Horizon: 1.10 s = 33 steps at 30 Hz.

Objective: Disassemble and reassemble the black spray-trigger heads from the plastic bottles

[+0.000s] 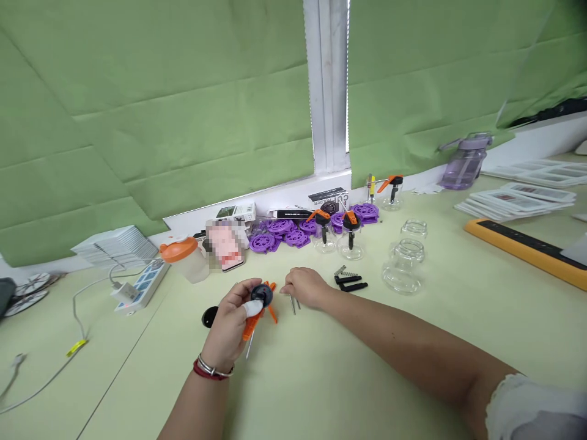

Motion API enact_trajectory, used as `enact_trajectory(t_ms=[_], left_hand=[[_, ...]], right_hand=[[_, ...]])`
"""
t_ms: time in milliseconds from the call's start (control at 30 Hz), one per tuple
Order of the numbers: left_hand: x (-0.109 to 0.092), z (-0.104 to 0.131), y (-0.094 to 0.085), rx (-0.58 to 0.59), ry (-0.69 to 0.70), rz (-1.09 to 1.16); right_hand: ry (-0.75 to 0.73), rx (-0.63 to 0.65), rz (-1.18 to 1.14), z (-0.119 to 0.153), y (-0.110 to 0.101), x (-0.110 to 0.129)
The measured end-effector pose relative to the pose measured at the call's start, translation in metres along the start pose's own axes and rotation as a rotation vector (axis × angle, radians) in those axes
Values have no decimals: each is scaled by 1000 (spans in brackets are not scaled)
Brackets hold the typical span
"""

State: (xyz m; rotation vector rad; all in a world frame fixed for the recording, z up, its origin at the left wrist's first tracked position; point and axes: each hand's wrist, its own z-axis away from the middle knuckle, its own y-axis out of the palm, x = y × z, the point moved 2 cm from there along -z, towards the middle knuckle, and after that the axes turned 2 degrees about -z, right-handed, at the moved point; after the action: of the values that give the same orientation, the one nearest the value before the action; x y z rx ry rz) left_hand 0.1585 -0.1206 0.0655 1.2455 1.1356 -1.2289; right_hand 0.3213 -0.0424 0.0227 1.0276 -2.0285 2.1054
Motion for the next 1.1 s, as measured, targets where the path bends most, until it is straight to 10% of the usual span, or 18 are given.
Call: enact_trajectory(t_ms=[333, 600, 933, 1100], left_hand=[[8, -4, 4, 76, -61, 42], [25, -5, 10, 12, 158, -400], [25, -5, 10, 8, 102, -456], [27, -20, -15, -209, 75, -720]], right_hand=[[-43, -178, -260, 18, -12, 12], [18, 106, -851, 39, -8, 32], [-244, -485, -419, 45, -28, 31], [-225, -798, -547, 39, -50, 9]])
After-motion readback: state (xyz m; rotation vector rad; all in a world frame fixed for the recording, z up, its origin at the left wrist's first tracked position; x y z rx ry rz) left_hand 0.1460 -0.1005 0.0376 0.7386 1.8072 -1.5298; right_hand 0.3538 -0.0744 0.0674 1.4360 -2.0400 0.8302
